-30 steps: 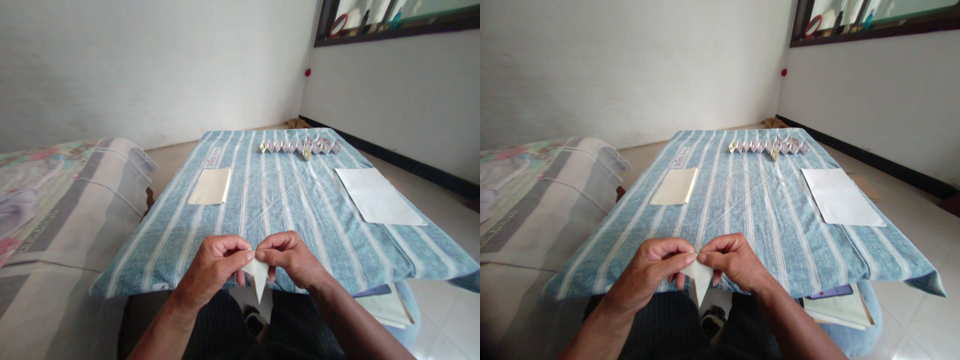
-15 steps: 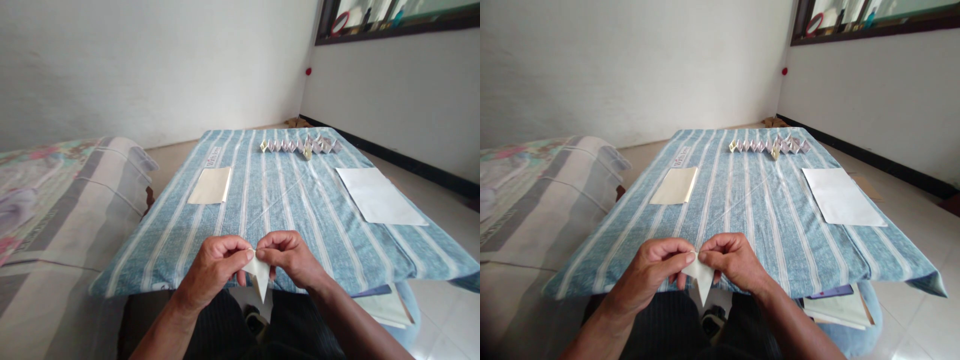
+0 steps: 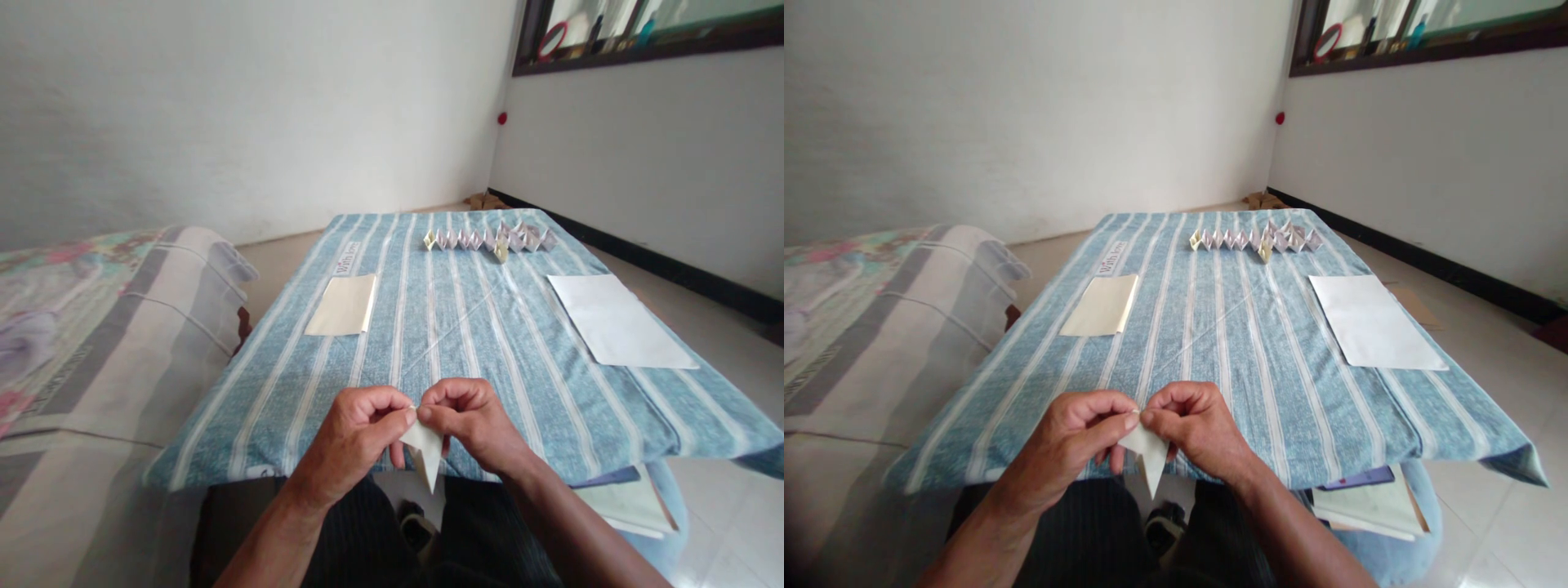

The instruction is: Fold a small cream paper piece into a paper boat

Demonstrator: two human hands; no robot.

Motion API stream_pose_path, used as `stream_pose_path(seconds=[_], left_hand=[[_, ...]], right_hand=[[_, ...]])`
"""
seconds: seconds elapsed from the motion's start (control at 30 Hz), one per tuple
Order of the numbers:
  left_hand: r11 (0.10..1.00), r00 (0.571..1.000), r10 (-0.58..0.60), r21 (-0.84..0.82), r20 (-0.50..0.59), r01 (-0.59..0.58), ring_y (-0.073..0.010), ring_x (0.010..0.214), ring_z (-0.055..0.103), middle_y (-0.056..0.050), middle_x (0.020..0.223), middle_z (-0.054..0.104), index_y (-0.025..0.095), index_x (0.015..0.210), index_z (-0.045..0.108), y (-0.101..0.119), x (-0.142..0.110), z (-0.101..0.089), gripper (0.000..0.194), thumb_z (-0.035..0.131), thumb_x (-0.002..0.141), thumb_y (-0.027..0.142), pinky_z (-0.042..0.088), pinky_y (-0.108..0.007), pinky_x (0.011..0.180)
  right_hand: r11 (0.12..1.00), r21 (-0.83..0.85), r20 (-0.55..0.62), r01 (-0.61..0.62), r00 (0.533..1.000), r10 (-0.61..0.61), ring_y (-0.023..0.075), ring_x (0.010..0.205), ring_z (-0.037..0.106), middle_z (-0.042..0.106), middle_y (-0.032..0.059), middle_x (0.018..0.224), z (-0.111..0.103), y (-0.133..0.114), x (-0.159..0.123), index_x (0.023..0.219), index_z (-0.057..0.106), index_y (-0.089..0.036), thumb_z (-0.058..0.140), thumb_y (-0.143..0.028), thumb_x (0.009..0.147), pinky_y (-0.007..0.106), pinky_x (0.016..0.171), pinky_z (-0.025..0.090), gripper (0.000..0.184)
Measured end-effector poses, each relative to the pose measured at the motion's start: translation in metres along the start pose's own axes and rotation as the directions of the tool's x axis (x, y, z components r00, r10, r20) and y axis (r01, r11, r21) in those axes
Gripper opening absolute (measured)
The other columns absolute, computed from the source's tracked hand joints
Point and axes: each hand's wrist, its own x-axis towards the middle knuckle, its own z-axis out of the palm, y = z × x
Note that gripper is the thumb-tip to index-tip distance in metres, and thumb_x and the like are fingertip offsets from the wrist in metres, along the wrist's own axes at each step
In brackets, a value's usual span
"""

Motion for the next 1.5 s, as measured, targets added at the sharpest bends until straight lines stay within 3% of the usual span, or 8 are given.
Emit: stream_pose_path(seconds=[0.43,0.93,1.1,1.5], left_hand=[[0.996,0.997,-0.083,-0.02,0.013,0.083,-0.008,0.036,0.042,0.003,0.038,0.056,0.016,0.063,0.066,-0.002,0.012,0.0,0.021,0.062,0.074,0.033,0.026,-0.021,0.042],[0.997,1.0,0.015,-0.073,0.002,-0.014,-0.0079,0.037,0.043,0.003,0.039,0.054,0.015,0.06,0.065,0.009,0.034,-0.013,0.022,0.061,0.074,0.031,0.027,-0.021,0.043],[0.997,0.999,0.002,-0.077,-0.05,-0.005,-0.0081,0.036,0.042,0.003,0.038,0.054,0.015,0.061,0.065,0.009,0.04,-0.017,0.022,0.062,0.074,0.033,0.026,-0.021,0.042],[0.999,0.999,-0.032,-0.013,0.02,0.032,-0.0075,0.037,0.047,0.002,0.044,0.055,0.014,0.058,0.067,0.011,0.054,-0.026,0.022,0.065,0.071,0.032,0.033,-0.019,0.04]], right_hand=[[0.999,-0.054,0.011,0.005,1.0,-0.004,0.0059,0.042,0.048,0.057,-0.0033,0.052,-0.006,0.001,0.007,0.065,0.064,-0.015,0.078,-0.041,0.071,0.017,0.04,0.042,0.03],[0.997,-0.063,0.055,0.036,0.998,-0.032,0.0058,0.042,0.047,0.057,-0.0034,0.052,-0.012,-0.015,0.031,0.064,0.064,-0.015,0.078,-0.044,0.069,0.018,0.039,0.042,0.034],[0.996,-0.075,0.069,0.048,0.997,-0.043,0.0062,0.042,0.047,0.056,-0.0032,0.052,-0.016,-0.016,0.041,0.063,0.063,-0.015,0.078,-0.043,0.07,0.018,0.039,0.042,0.032],[0.991,-0.125,0.091,0.041,0.995,-0.03,0.0052,0.041,0.046,0.056,-0.0037,0.053,-0.017,-0.019,0.051,0.065,0.064,-0.014,0.076,-0.034,0.073,0.018,0.04,0.041,0.025]])
